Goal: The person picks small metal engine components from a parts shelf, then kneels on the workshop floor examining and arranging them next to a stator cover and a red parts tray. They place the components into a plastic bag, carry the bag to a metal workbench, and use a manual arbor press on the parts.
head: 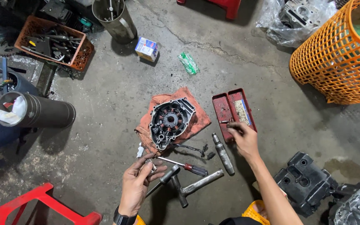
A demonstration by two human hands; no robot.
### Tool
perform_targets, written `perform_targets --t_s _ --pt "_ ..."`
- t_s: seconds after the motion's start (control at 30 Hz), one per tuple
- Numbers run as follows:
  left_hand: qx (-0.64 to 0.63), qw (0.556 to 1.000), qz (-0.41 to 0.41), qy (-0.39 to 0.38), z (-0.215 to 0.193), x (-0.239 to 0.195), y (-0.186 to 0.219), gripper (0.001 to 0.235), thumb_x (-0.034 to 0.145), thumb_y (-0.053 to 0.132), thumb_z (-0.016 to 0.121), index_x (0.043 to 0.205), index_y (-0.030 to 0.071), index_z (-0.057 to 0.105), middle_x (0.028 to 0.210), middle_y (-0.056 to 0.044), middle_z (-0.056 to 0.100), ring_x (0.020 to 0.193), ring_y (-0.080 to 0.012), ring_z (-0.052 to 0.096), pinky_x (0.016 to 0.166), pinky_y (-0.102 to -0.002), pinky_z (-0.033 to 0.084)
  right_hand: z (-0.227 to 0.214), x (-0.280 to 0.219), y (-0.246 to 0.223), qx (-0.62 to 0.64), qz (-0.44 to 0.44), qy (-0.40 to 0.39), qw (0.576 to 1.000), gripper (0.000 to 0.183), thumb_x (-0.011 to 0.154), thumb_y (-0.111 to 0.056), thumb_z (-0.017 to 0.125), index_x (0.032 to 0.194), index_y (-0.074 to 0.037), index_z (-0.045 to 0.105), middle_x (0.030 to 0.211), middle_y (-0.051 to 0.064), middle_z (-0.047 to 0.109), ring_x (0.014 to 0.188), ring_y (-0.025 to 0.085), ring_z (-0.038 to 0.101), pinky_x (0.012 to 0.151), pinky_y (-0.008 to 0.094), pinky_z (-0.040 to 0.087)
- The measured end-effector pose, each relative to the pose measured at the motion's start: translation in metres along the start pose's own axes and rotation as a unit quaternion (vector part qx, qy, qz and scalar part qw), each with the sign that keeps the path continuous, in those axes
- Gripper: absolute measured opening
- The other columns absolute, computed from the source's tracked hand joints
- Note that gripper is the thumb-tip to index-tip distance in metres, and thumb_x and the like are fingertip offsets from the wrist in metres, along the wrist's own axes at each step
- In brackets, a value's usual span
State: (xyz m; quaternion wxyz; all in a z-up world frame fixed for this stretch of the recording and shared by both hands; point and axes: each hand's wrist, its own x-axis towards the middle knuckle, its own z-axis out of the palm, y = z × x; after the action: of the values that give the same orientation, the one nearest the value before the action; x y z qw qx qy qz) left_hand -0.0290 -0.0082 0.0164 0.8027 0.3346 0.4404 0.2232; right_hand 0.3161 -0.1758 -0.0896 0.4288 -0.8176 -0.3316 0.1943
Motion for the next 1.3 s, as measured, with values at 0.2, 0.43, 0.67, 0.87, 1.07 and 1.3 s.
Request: perform_targets --t_s 0.2,0.43,0.67,0.87,1.07,1.3 --pt "0.002 1.0 -0.011 0.001 0.001 0.006 -0.005 0.041 0.096 0.009 0.059 0.132 -0.009 0.058 0.109 -0.024 0.074 0.097 -0.0364 0.077 0.081 -0.044 0.064 -0.023 -0.017 -0.042 0.309 0.012 -0.009 0.951 0.019 0.097 0.007 0.056 0.112 0.008 0.067 0.107 0.01 0.073 0.096 0.017 0.071 0.085 0.03 0.059" --pt "0.001 1.0 -0.005 -0.003 -0.003 0.007 -0.01 0.042 0.095 0.009 0.06 0.132 -0.01 0.058 0.11 -0.024 0.073 0.097 -0.0372 0.076 0.081 -0.046 0.064 -0.016 -0.014 -0.038 0.267 0.003 0.002 0.964 0.018 0.095 0.004 0.064 0.112 0.007 0.07 0.104 0.014 0.075 0.09 0.021 0.072 0.081 0.035 0.06" --pt "-0.001 1.0 -0.007 -0.025 -0.036 0.039 -0.052 0.047 0.094 0.008 0.057 0.136 -0.012 0.052 0.117 -0.029 0.072 0.101 -0.0397 0.077 0.083 -0.049 0.064 0.035 0.002 0.064 -0.115 0.062 0.043 0.991 0.024 0.083 -0.008 0.076 0.106 0.0 0.074 0.099 0.023 0.073 0.092 0.036 0.075 0.083 0.041 0.058" --pt "0.052 0.992 -0.011 -0.116 -0.051 0.104 -0.072 0.041 0.089 0.002 0.066 0.127 -0.01 0.06 0.115 -0.033 0.072 0.102 -0.0403 0.077 0.087 -0.052 0.062 0.018 0.003 -0.042 -0.026 -0.083 0.149 0.985 0.026 0.082 -0.008 0.076 0.107 -0.003 0.067 0.099 0.016 0.067 0.086 0.03 0.068 0.077 0.038 0.055" --pt "0.284 0.946 0.089 -0.132 0.069 0.088 0.014 0.023 0.087 0.005 0.073 0.105 -0.008 0.081 0.122 -0.016 0.078 0.099 -0.0195 0.073 0.084 -0.032 0.06 0.007 -0.022 -0.15 0.14 -0.16 0.02 0.977 0.026 0.083 -0.001 0.078 0.108 0.0 0.071 0.107 0.011 0.072 0.095 0.021 0.073 0.083 0.031 0.058" --pt "0.169 0.972 0.056 -0.154 0.105 0.087 0.013 0.022 0.087 0.004 0.069 0.102 -0.008 0.079 0.138 -0.009 0.07 0.1 -0.0185 0.073 0.082 -0.033 0.06 0.029 -0.028 -0.148 0.407 0.034 -0.091 0.908 0.027 0.091 -0.001 0.07 0.118 0.002 0.069 0.108 0.007 0.075 0.099 0.012 0.071 0.089 0.028 0.059"
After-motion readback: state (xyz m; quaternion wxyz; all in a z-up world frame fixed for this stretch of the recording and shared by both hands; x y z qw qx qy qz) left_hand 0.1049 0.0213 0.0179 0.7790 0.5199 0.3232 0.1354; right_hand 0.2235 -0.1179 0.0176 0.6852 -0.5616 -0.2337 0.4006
